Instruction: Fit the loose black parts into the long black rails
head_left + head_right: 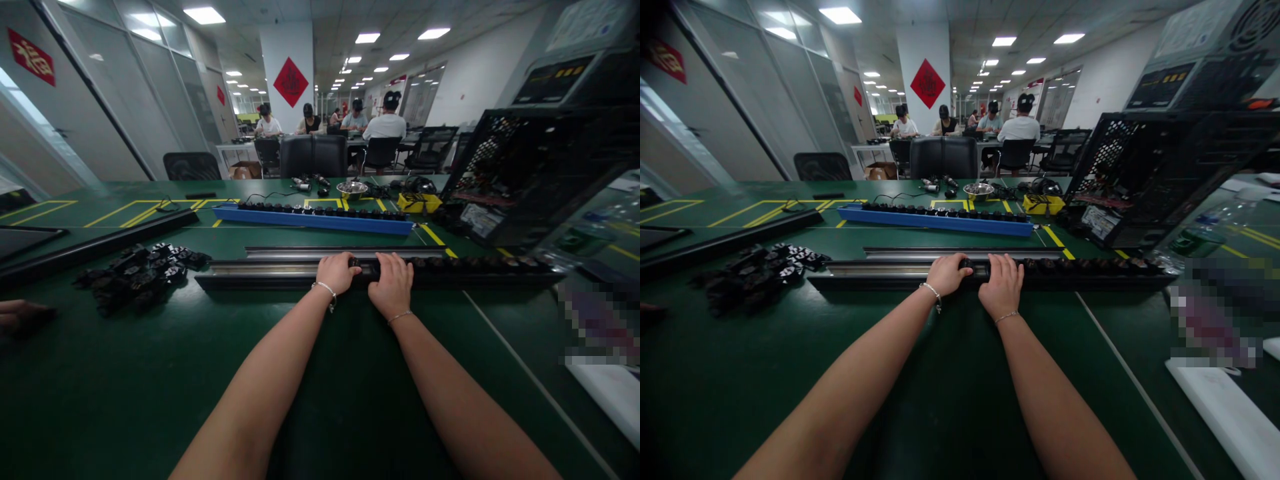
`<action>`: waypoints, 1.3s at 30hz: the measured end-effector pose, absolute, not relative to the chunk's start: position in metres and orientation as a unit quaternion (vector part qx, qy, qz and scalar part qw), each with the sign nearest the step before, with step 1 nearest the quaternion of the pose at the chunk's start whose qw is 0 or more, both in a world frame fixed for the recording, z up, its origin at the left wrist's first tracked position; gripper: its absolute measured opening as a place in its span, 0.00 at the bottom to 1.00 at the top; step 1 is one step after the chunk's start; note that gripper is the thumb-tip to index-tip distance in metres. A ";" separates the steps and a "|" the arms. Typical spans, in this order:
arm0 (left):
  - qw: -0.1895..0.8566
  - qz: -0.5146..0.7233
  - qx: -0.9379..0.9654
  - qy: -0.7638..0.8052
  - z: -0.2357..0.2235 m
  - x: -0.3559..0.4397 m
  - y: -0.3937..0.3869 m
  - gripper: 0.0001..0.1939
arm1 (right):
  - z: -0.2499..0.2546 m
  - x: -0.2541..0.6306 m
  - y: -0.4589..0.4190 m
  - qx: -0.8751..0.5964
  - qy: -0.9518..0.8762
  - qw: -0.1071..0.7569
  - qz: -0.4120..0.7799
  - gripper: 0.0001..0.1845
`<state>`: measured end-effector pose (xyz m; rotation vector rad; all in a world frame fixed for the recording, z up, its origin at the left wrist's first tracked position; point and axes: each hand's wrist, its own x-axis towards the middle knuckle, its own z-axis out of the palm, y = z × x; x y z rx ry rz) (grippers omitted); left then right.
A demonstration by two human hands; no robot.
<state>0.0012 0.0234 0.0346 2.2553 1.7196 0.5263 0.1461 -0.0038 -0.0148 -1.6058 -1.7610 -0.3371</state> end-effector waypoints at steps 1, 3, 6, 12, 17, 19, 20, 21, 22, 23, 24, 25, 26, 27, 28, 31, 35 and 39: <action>0.128 0.181 0.776 0.591 0.035 0.000 0.023 0.19 | -0.014 0.146 -0.004 -0.624 -0.683 0.359 -0.129 0.34; 0.127 0.181 0.776 0.590 0.035 -0.002 0.023 0.19 | -0.014 0.146 -0.005 -0.626 -0.683 0.355 -0.126 0.33; 0.127 0.180 0.776 0.591 0.035 -0.003 0.024 0.19 | -0.014 0.146 -0.005 -0.624 -0.687 0.347 -0.131 0.32; 0.131 0.173 0.774 0.595 0.035 -0.007 0.024 0.19 | -0.015 0.147 -0.004 -0.626 -0.691 0.333 -0.140 0.28; 0.133 0.171 0.776 0.592 0.035 -0.014 0.026 0.20 | -0.015 0.147 -0.004 -0.620 -0.692 0.343 -0.139 0.28; 0.136 0.171 0.777 0.590 0.035 -0.017 0.026 0.20 | -0.015 0.147 -0.004 -0.623 -0.692 0.338 -0.139 0.27; 0.137 0.171 0.777 0.590 0.035 -0.018 0.026 0.20 | -0.015 0.147 -0.004 -0.624 -0.692 0.335 -0.139 0.27; 0.138 0.171 0.777 0.590 0.035 -0.020 0.026 0.20 | -0.015 0.147 -0.004 -0.625 -0.692 0.334 -0.140 0.27; 0.140 0.171 0.777 0.590 0.036 -0.021 0.026 0.20 | -0.015 0.147 -0.004 -0.625 -0.691 0.334 -0.140 0.27; 0.142 0.171 0.776 0.590 0.036 -0.022 0.026 0.21 | -0.015 0.147 -0.004 -0.624 -0.691 0.336 -0.141 0.27; 0.144 0.170 0.775 0.591 0.037 -0.023 0.026 0.21 | -0.016 0.147 -0.004 -0.623 -0.691 0.337 -0.143 0.27; 0.147 0.169 0.774 0.592 0.037 -0.025 0.026 0.21 | -0.016 0.147 -0.004 -0.622 -0.692 0.338 -0.143 0.27; 0.150 0.168 0.774 0.592 0.038 -0.026 0.026 0.21 | -0.016 0.147 -0.004 -0.622 -0.692 0.338 -0.143 0.27; 0.152 0.167 0.773 0.593 0.039 -0.027 0.026 0.21 | -0.015 0.147 -0.004 -0.622 -0.692 0.336 -0.142 0.27; 0.155 0.167 0.772 0.593 0.039 -0.028 0.025 0.20 | -0.015 0.147 -0.004 -0.624 -0.692 0.334 -0.141 0.27; 0.163 0.168 0.770 0.593 0.039 -0.030 0.025 0.20 | -0.015 0.147 -0.004 -0.627 -0.691 0.333 -0.138 0.27; 0.172 0.170 0.771 0.589 0.037 -0.032 0.028 0.20 | -0.015 0.146 -0.004 -0.629 -0.689 0.332 -0.138 0.27; 0.178 0.168 0.769 0.591 0.036 -0.037 0.029 0.20 | -0.015 0.146 -0.004 -0.635 -0.686 0.328 -0.136 0.26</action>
